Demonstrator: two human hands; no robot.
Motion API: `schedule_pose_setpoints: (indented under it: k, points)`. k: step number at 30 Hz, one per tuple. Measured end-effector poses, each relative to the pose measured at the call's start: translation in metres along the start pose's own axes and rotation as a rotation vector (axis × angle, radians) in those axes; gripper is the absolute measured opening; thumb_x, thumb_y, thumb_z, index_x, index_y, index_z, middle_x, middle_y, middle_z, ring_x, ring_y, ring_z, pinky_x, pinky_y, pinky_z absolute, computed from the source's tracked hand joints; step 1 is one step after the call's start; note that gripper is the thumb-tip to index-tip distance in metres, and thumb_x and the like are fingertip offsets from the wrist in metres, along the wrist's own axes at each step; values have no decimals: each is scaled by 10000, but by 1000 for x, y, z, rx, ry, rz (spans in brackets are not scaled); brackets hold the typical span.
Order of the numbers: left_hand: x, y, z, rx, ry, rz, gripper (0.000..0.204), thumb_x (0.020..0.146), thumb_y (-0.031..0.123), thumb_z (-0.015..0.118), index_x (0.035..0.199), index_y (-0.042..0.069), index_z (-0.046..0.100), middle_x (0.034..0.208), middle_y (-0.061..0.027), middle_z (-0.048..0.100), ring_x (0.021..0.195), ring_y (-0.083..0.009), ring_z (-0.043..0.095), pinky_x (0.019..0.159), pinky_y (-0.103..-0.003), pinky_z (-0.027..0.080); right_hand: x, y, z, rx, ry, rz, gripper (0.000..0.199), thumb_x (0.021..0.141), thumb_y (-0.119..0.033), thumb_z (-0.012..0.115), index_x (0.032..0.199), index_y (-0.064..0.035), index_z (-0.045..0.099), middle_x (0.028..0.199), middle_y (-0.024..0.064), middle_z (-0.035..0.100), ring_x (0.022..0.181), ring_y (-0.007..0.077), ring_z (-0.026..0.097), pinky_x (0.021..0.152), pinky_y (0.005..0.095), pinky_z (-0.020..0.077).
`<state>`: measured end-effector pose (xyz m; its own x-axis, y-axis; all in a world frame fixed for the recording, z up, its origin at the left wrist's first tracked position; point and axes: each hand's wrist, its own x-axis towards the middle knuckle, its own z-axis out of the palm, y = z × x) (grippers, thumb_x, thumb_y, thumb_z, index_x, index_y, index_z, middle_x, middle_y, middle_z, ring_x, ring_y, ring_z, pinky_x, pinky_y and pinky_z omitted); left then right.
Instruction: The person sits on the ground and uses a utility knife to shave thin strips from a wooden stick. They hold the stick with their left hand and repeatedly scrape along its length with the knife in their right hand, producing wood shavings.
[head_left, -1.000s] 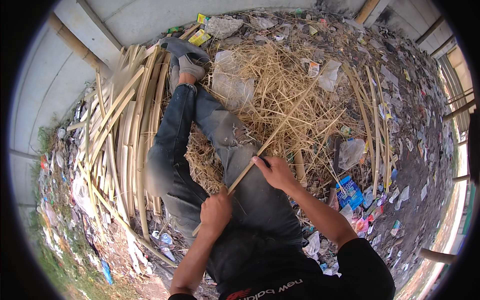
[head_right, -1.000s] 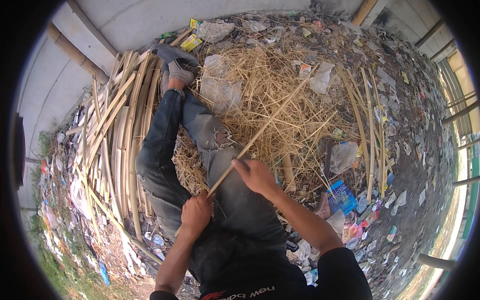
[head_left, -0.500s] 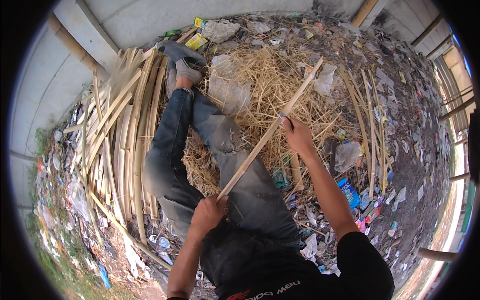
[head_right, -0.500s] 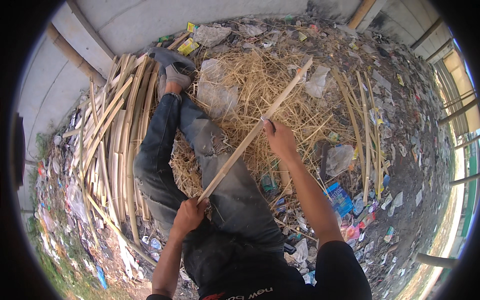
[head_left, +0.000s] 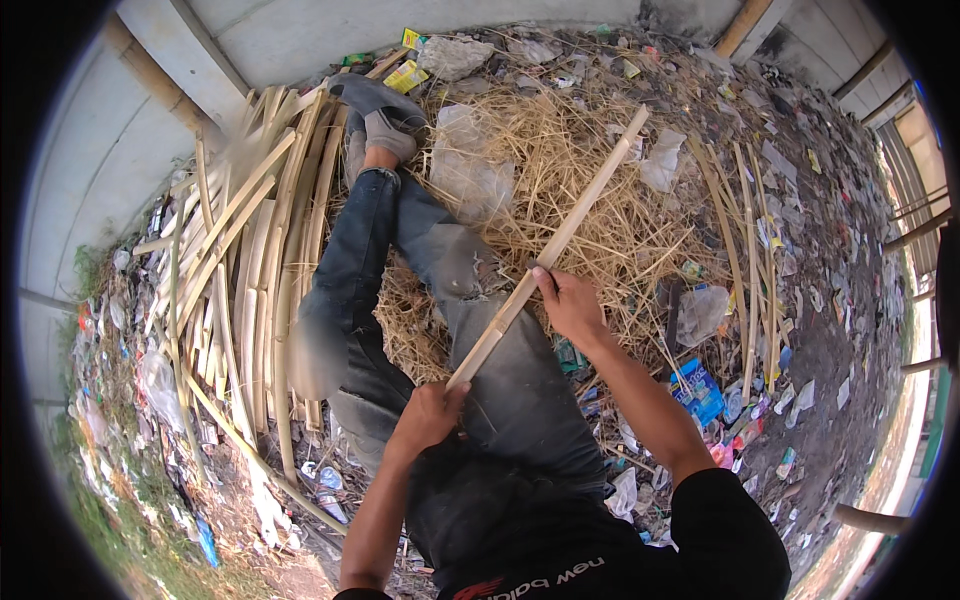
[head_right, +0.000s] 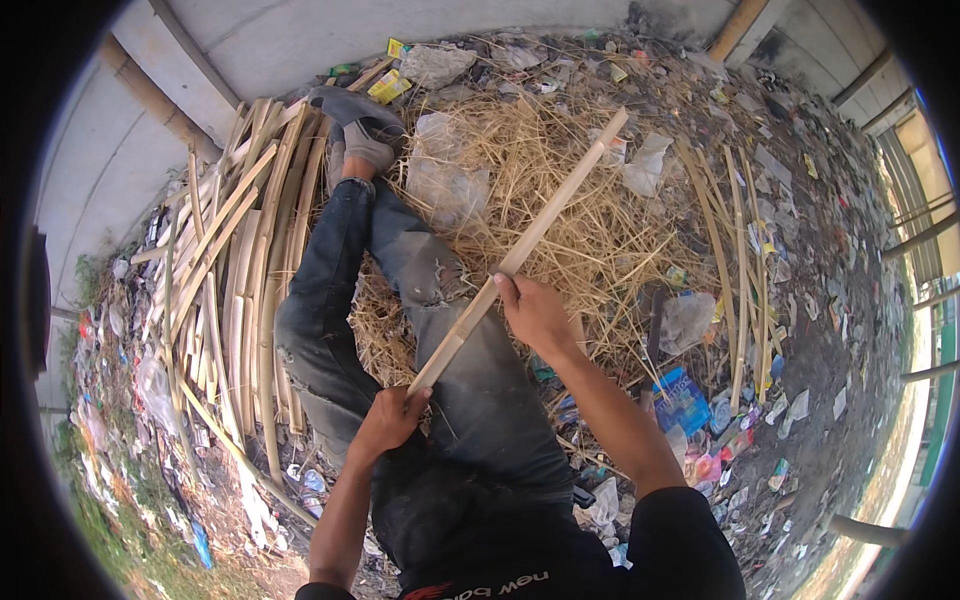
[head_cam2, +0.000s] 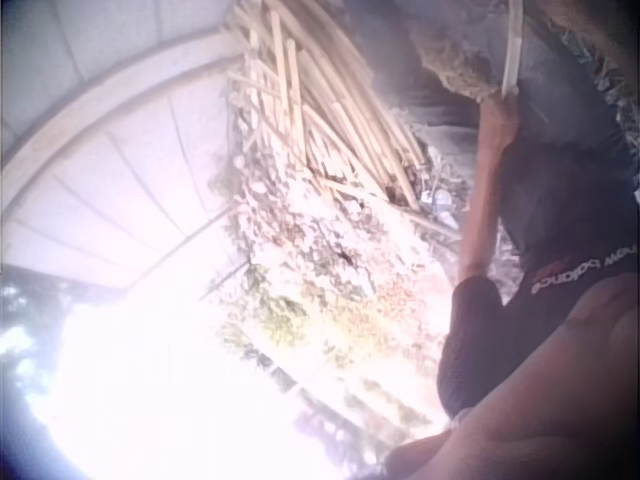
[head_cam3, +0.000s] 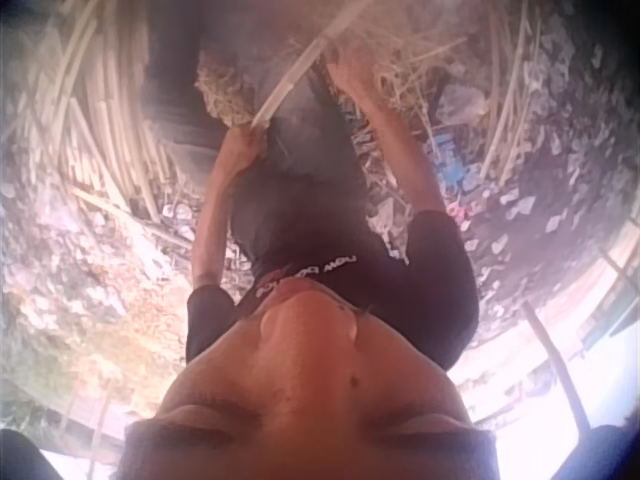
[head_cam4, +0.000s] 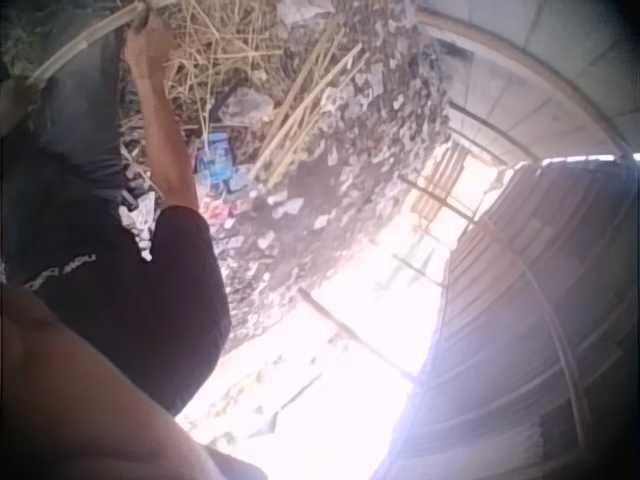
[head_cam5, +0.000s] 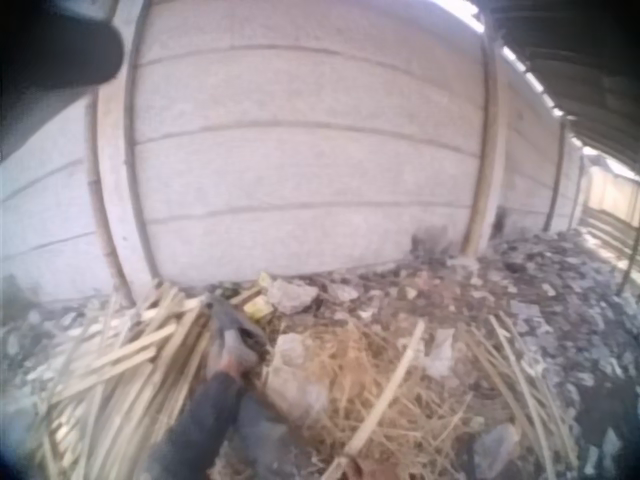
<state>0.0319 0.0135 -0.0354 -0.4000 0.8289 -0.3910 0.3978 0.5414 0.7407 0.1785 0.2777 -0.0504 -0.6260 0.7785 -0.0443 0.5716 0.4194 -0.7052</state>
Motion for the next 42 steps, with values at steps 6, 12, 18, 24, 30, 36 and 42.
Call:
schedule_pose_setpoints:
  k: [6,12,18,24,30,36,42]
  points:
    - [-4,-21,12,46,77,92,503,1047,345,678,766,-73,682,686,-263,664,662,-444,671,618,-499,487,-37,-12,7,78,-251,-103,457,1070,-399,593,880,-16,753,748,254,684,773,454,705,700,517,534]
    - [4,-12,2,-70,-8,10,537,1063,378,649,770,-70,692,670,-221,670,643,-342,691,634,-458,504,-31,-6,-2,211,-635,-150,565,1065,-450,603,737,9,634,585,140,556,552,271,583,590,423,457]
    - [2,9,5,-205,37,-30,505,1086,387,612,877,-70,661,633,-182,605,605,-284,622,626,-469,495,-41,-28,-17,667,-340,209,489,989,-456,736,800,-19,624,664,-24,550,626,72,500,588,307,400]
    - [14,54,27,-482,275,143,301,1061,249,597,1134,-43,605,741,-167,626,670,-370,645,658,-462,521,-53,-83,6,486,42,-314,412,901,-354,862,1036,-19,666,815,17,589,729,114,552,673,302,461]
    - [18,70,11,-259,295,591,442,996,230,635,1328,-43,532,1220,-235,586,1081,-385,606,963,-446,487,-40,-113,-13,564,-28,-408,380,914,-252,834,1154,3,686,720,55,610,634,134,568,585,324,477]
    - [-2,59,-31,-56,621,689,504,882,173,750,1313,-31,587,1232,-246,614,1094,-419,630,964,-468,517,-37,-118,-38,315,-27,-570,461,850,-239,906,1221,-22,737,724,78,664,579,187,613,586,318,508]
    - [-25,55,-71,347,1101,763,479,867,245,783,1267,28,631,1232,-175,631,1122,-325,612,987,-485,497,-39,-100,-46,93,-73,-661,420,822,-188,852,1232,-141,772,887,98,767,746,306,750,670,403,578]
